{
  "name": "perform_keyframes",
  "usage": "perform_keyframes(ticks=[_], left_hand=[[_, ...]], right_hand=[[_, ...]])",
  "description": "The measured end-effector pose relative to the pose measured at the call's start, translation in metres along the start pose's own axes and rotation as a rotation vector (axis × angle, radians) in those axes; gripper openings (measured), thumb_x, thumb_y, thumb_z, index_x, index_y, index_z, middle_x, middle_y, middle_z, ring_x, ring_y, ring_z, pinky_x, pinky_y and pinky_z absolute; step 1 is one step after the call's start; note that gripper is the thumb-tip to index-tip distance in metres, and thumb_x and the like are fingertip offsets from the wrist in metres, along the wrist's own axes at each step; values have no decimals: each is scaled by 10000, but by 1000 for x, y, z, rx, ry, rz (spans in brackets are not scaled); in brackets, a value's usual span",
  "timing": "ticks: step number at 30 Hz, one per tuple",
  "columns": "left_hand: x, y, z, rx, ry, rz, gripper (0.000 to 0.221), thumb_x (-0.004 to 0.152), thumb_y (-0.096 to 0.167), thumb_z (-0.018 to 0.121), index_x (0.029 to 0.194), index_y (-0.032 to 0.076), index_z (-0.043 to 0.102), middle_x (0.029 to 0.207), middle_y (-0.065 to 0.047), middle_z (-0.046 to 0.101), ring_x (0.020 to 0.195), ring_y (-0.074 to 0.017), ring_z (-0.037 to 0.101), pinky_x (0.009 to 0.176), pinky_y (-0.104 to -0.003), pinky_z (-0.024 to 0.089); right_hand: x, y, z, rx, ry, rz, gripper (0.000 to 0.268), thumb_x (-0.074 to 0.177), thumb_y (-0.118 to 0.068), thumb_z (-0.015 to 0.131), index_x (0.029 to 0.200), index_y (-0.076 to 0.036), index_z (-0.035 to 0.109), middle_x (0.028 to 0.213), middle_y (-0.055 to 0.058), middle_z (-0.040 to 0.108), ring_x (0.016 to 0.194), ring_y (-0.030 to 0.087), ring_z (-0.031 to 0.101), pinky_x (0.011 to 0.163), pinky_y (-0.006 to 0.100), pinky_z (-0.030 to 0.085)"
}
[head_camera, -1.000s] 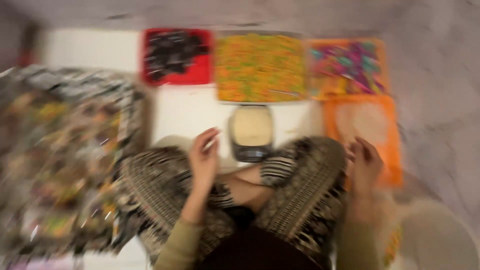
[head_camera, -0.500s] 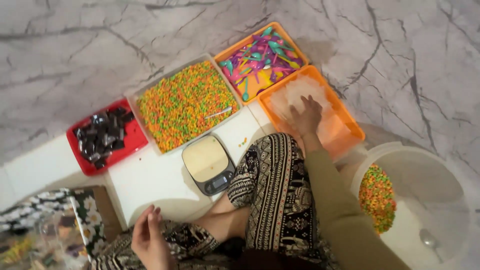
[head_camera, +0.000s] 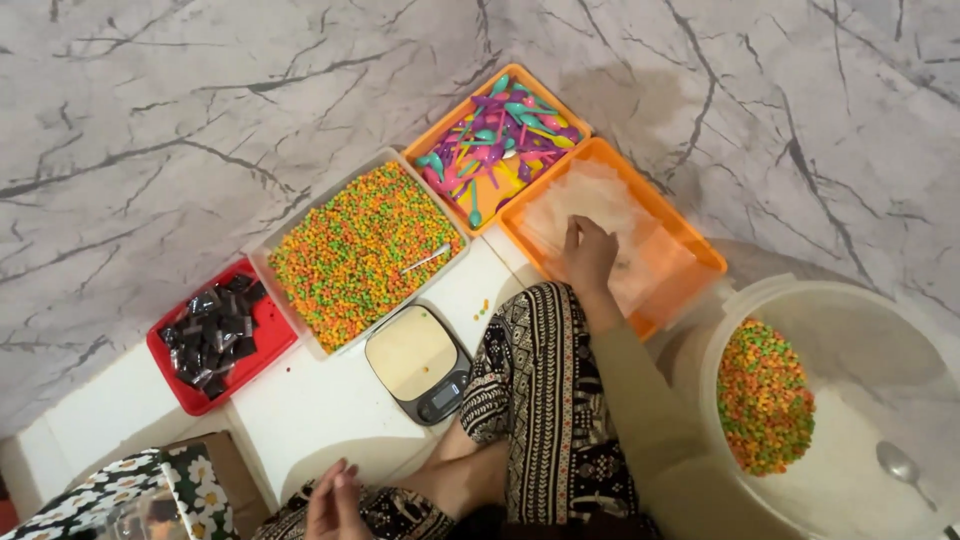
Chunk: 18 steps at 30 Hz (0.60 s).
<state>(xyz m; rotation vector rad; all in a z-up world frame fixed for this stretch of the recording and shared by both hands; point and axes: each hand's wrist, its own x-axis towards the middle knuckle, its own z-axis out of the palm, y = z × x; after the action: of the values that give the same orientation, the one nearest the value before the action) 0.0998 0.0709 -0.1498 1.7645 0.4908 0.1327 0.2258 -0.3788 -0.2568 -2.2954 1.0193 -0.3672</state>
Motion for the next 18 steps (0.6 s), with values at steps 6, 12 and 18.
perform_keyframes(ticks=[6,12,18], left_hand=[[-19,48,51,-14,-194,-103,312,932,213,634,1185,50,716,1243,-145,747,1086,-273,727,969,-378,595],[-25,80,80,-247,-537,-167,561,908,321,628,1410,74,588,1370,-185,676,1230,-260,666,1020,-383,566],[-19,81,78,-363,-334,-329,343,858,155,742,1162,-3,756,1037,-164,799,964,-230,751,912,-337,610]], right_hand=[[-106,-90,-98,1100,-201,162,403,979,-348,637,1148,7,729,933,86,748,899,195,728,889,345,633],[-153,-127,-132,1085,-576,298,366,967,-228,625,1169,57,735,1048,237,790,835,261,769,741,321,623],[-167,-125,-130,959,-620,169,309,983,-194,611,1166,10,754,997,168,814,810,219,782,736,321,661]])
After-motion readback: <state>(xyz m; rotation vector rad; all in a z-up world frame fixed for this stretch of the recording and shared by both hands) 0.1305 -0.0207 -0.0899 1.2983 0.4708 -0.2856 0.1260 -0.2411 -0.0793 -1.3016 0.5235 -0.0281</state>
